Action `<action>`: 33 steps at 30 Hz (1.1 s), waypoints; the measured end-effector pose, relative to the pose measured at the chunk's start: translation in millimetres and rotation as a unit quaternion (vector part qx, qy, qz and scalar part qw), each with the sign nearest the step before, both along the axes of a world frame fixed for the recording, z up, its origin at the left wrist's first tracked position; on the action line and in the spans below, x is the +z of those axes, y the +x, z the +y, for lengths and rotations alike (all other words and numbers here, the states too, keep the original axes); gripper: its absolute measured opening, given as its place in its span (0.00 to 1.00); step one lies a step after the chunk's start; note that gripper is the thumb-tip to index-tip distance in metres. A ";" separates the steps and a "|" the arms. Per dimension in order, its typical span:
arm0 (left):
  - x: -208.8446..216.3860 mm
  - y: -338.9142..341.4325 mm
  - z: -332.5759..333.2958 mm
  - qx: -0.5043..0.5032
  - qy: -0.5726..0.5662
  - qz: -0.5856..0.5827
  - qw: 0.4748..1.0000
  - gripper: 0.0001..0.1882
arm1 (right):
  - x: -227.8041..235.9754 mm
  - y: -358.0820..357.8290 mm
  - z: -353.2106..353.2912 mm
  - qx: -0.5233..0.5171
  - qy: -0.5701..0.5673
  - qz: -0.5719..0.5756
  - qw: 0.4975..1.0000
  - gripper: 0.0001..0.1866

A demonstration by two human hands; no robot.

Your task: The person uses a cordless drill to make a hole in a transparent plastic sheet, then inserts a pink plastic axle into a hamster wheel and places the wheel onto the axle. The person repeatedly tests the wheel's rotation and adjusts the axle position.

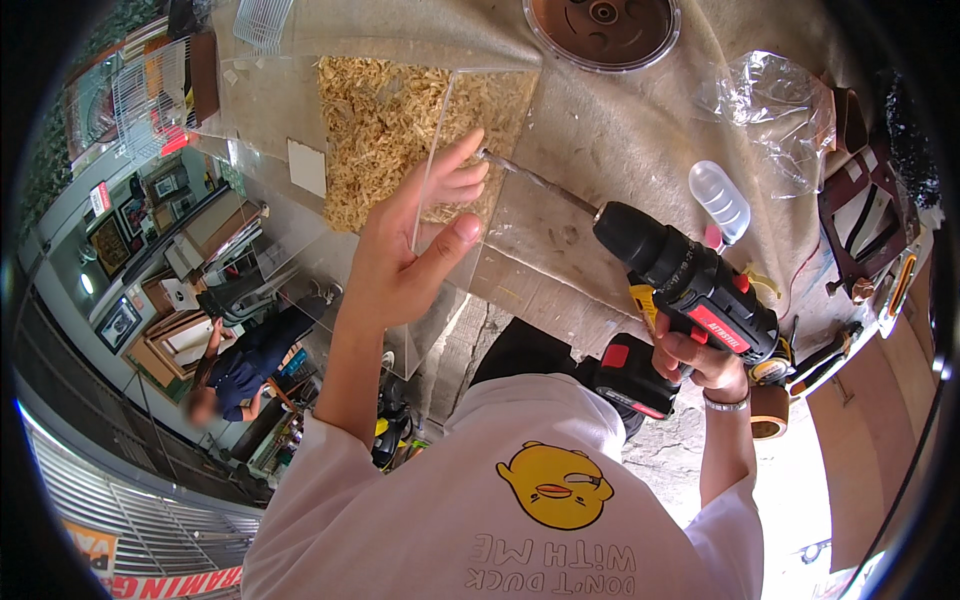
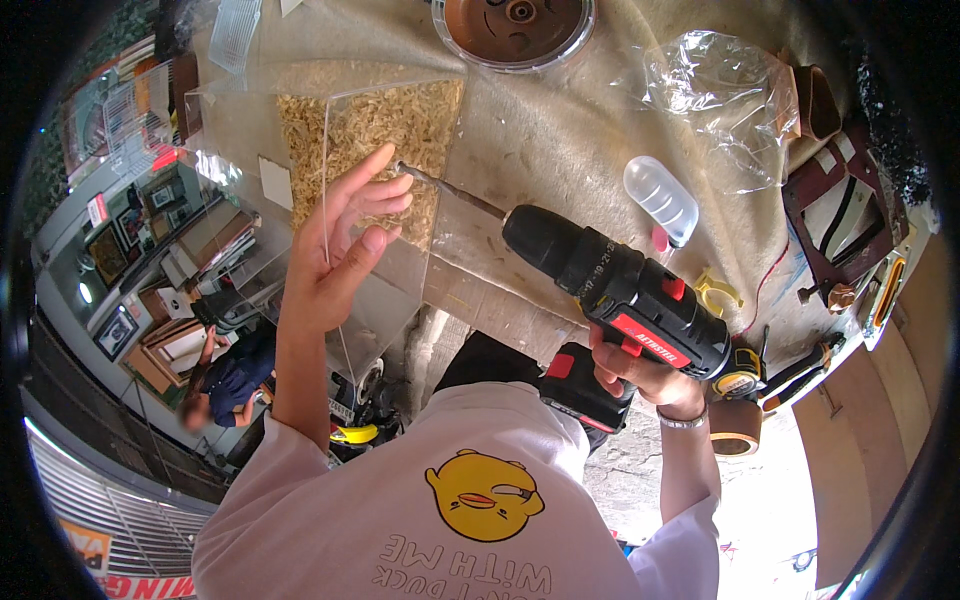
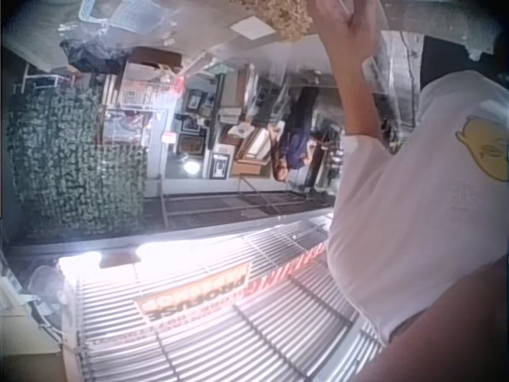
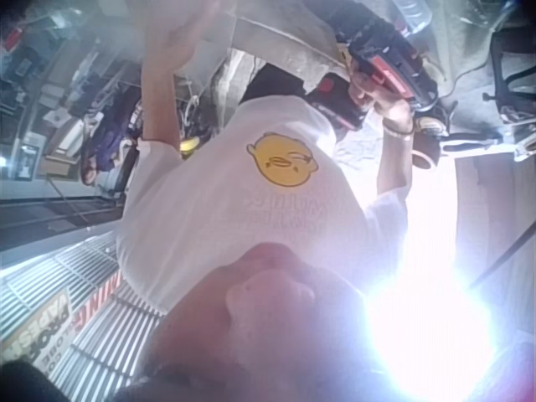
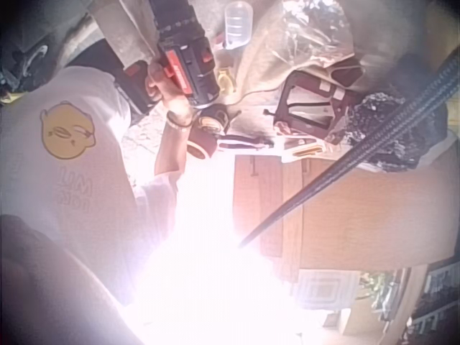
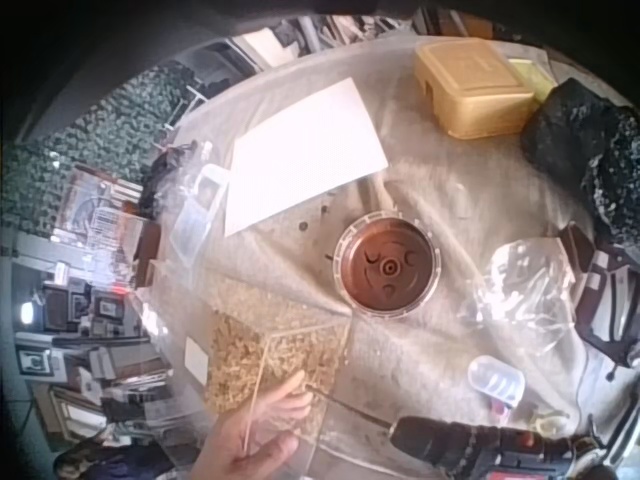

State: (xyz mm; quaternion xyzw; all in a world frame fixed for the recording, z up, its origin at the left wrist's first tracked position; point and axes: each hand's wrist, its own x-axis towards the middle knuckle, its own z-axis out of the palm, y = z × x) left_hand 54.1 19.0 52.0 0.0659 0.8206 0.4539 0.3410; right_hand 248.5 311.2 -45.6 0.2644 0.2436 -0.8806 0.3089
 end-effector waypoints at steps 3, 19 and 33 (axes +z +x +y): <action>-0.9 0.1 0.5 -0.001 0.004 0.007 1.000 0.32 | 2.0 -0.3 -1.0 -0.004 0.010 -0.008 1.000 0.18; 0.5 1.9 5.0 0.030 0.017 0.006 0.999 0.32 | 3.1 -2.0 -3.0 -0.005 0.023 0.014 1.000 0.15; 28.7 57.4 91.8 -0.172 -0.040 0.372 0.911 0.37 | -7.0 15.5 -11.5 -0.036 0.085 0.102 0.990 0.15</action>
